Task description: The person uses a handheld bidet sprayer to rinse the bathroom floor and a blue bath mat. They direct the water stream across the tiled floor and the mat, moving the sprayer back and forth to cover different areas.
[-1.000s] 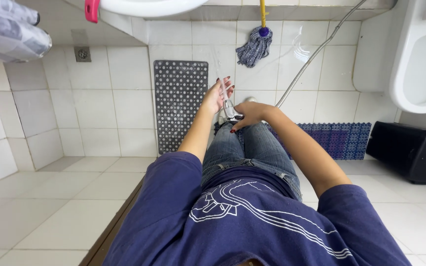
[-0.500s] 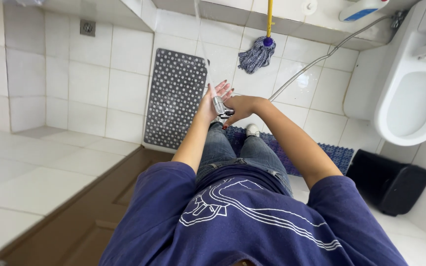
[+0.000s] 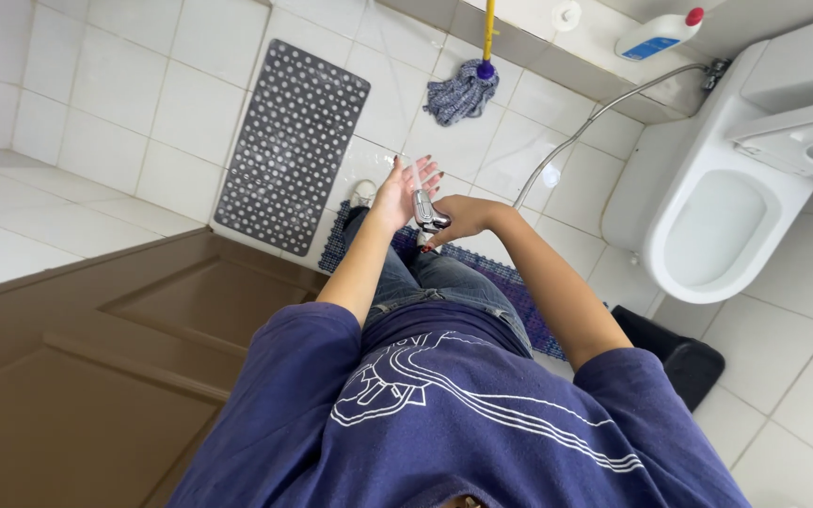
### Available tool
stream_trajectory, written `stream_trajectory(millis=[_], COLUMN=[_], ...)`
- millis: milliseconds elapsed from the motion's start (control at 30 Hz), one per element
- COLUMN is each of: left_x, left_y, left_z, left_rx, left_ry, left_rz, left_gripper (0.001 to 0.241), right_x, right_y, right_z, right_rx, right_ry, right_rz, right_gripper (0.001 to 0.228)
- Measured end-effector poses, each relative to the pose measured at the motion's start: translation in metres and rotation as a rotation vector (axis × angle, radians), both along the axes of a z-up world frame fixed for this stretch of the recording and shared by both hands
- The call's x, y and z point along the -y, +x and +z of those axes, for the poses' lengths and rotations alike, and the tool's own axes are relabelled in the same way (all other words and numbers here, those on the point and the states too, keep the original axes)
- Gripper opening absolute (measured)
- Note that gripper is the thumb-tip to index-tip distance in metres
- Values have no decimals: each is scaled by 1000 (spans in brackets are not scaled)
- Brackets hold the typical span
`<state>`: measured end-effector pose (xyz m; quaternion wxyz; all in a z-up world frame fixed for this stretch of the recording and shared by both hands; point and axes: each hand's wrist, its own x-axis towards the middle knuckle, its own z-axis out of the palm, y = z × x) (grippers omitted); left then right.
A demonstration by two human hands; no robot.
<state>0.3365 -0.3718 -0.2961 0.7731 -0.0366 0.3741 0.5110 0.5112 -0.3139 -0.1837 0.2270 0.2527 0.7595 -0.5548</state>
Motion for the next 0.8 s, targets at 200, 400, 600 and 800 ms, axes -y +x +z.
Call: stream_trajectory(millis=[200, 400, 600, 800], left_x=[15, 28, 46, 72], left_y=[64, 73, 37, -12], left_z=[24, 32, 46, 49], left_rx=[-49, -60, -120, -94], left_ry=[-31, -51, -88, -177], left_rz=[-259, -363, -395, -205], left_gripper=[91, 95, 76, 51], right_x=[29, 39, 32, 33], right_y=[53, 56, 20, -40], right_z=[-3, 8, -13, -15], right_rx=[6, 74, 61, -27], right_ry=[-10, 11, 101, 5], right_rz=[-75, -195, -118, -33], right_gripper=[62, 56, 61, 67])
